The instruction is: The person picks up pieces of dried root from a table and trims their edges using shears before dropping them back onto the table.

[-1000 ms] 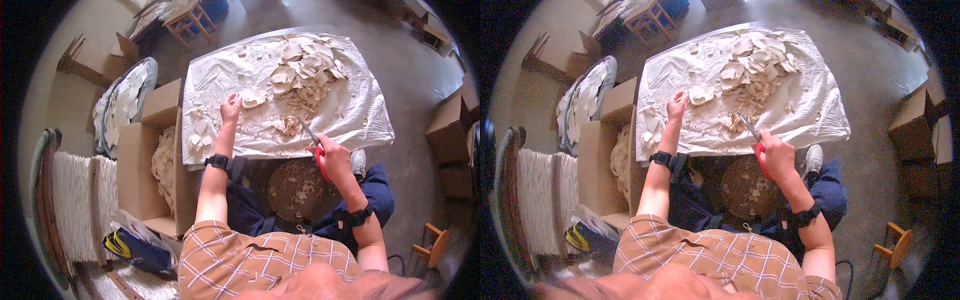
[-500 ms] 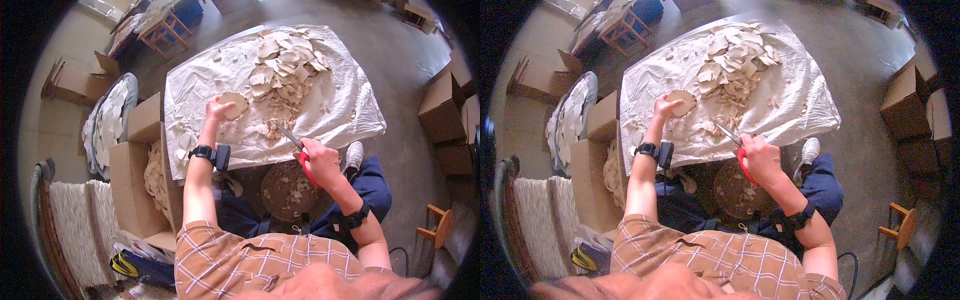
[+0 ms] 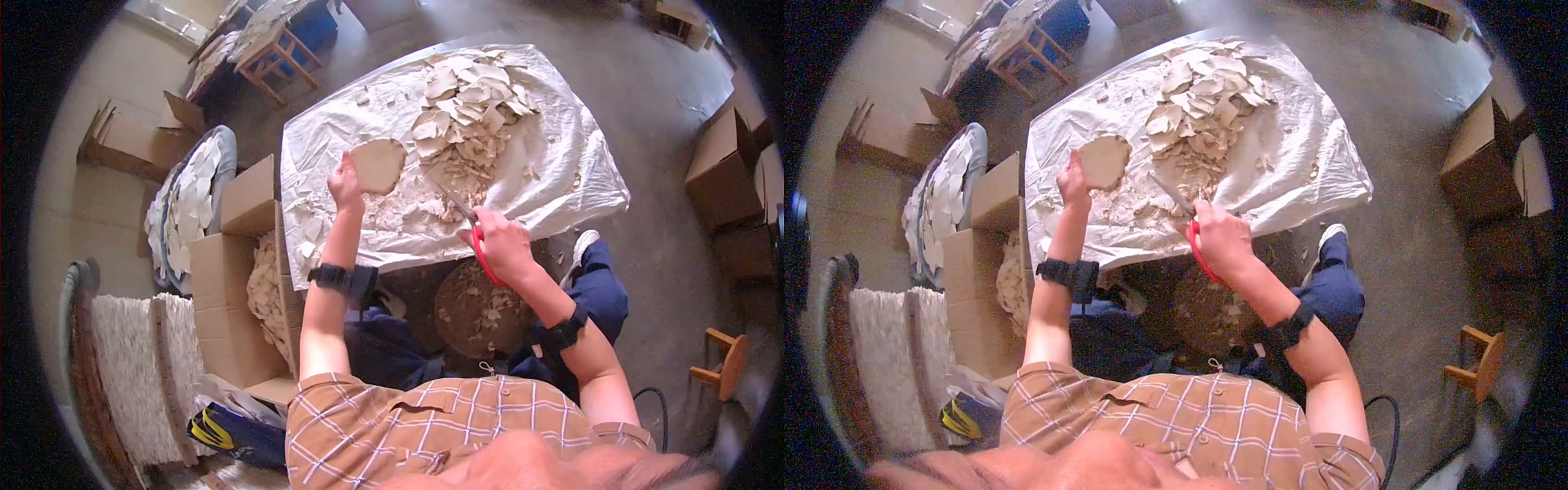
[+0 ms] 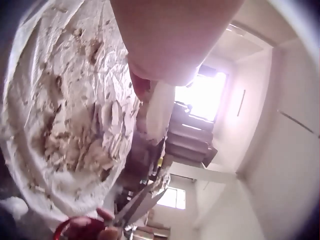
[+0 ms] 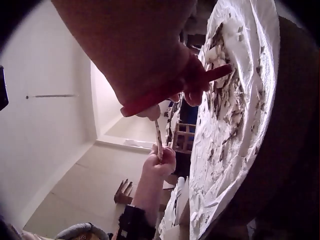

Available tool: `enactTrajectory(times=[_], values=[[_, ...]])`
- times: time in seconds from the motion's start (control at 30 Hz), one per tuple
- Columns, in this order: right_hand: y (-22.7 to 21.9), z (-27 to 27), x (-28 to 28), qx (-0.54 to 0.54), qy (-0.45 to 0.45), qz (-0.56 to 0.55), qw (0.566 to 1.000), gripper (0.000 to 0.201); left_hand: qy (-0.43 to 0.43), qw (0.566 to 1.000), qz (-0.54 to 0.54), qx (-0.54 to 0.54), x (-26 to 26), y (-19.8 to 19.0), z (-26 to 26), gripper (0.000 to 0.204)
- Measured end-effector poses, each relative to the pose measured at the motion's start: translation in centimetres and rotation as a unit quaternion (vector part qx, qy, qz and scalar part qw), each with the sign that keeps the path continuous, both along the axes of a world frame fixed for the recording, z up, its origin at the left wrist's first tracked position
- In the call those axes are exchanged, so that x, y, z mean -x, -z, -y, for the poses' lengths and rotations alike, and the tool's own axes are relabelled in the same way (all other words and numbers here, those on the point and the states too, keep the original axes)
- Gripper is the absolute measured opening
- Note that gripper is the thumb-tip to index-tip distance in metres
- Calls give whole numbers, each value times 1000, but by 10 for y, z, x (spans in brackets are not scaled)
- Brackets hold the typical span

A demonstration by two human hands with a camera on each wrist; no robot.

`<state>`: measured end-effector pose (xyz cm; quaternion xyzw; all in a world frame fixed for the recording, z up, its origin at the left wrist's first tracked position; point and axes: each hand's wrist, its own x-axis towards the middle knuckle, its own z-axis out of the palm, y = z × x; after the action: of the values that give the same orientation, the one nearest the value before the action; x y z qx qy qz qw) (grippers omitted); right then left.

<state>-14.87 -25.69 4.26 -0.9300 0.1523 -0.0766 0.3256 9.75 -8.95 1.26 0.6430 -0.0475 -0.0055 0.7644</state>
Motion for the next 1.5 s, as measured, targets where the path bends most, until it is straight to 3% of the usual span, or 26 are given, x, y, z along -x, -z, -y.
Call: enactTrajectory(times=[0.03,0.23,0.27,0.33,0.43,0.53,0.6,0.67,0.93,1.07,1.33,1.5], values=[[-2,-3,-2,-17,12,19,1000,43,15,995,-74,63,11,-7,-2,34],[-15,-8,-3,-31,17,91,995,45,109,965,-183,151,91,-32,-4,30],[-12,-9,-3,-31,15,90,995,45,107,965,-183,152,97,-31,-8,30],[-6,-9,-2,-52,-28,131,990,44,180,963,-167,110,108,-34,-9,25],[-4,-11,1,-87,-6,120,989,45,181,962,-169,117,125,-44,-2,24],[1,-5,-1,-51,7,127,991,46,174,959,-174,141,124,-43,-1,26],[4,-3,0,-34,-1,125,992,45,125,968,-163,147,120,-43,-5,26],[1,-5,2,-3,-38,149,988,44,130,971,-134,152,116,-40,-10,26],[-7,-10,2,28,-44,115,992,40,101,980,-91,146,115,-44,-15,25],[-7,-7,4,25,-46,151,987,39,104,984,-68,126,114,-46,-16,24],[-16,3,12,47,-58,124,989,38,133,980,-82,125,112,-50,-15,23],[-17,8,17,67,-72,180,979,39,143,979,-74,126,111,-49,-15,24]])
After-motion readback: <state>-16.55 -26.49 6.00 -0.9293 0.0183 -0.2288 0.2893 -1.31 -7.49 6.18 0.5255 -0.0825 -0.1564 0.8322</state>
